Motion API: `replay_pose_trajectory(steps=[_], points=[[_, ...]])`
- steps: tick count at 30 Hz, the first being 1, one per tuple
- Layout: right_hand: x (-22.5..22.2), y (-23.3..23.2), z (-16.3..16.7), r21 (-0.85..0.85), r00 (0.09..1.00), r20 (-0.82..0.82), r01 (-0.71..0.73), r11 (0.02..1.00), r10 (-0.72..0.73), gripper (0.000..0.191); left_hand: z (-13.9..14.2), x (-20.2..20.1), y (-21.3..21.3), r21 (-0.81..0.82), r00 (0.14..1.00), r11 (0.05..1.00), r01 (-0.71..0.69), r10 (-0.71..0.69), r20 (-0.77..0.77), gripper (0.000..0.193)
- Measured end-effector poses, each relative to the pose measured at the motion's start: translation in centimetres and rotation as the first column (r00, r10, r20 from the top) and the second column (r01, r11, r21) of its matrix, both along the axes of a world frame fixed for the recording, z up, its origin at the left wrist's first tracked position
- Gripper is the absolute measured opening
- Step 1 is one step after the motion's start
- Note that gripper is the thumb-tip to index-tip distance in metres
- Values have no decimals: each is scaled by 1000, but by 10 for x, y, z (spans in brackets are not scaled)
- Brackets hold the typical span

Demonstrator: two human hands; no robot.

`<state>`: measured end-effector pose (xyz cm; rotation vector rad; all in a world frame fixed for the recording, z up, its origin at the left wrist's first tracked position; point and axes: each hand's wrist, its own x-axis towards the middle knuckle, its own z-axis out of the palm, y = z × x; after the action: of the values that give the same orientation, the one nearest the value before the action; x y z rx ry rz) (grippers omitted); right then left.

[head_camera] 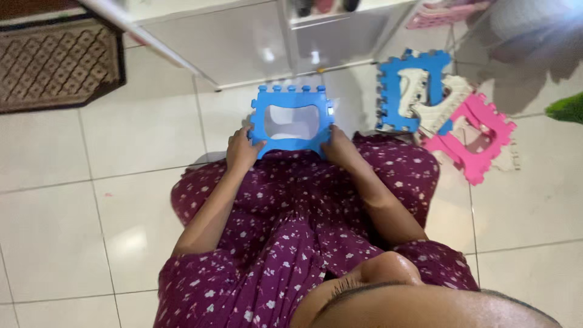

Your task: The person sits on the tiled floor and takes apart two folding foam step stools, separating their interlocking pink, blue and white panels by hand, then snaps the panels back together to rebuild the stools.

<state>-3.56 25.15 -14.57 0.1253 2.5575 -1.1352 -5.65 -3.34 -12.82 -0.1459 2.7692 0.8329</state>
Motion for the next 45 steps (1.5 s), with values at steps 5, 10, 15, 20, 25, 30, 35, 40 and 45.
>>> replay_pose_trajectory(steps=[5,10,15,20,25,30,35,40,45], points=[[-33,-92,-2,186,999,43,7,983,-16,60,-10,-27,-45,-114,977,988,-101,121,178,65],[-29,-123,0,203,997,-36,69,977,-63,62,-12,-37,-50,-168,929,969,-181,224,293,63],[-22,-110,10,199,988,-110,129,972,-109,67,-13,-35,-43,-216,942,954,-206,253,220,76],[-9,-2,29,-25,920,-268,289,957,-285,55,-31,-16,33,7,960,993,120,-114,-255,59],[15,164,35,-196,661,-410,609,768,-628,38,-46,-3,209,325,903,843,428,-390,-180,56],[21,266,6,-419,475,-241,736,532,-846,40,-38,-27,377,281,787,739,613,-539,-299,61],[14,293,-8,-612,412,311,776,151,-856,34,-33,-50,475,28,703,706,707,-700,-124,77],[14,298,-7,-675,434,440,737,30,-786,33,-47,-50,494,43,722,721,691,-690,-51,81],[19,288,-9,-748,408,444,659,-79,-798,31,-52,-47,486,258,729,683,684,-623,-284,79]])
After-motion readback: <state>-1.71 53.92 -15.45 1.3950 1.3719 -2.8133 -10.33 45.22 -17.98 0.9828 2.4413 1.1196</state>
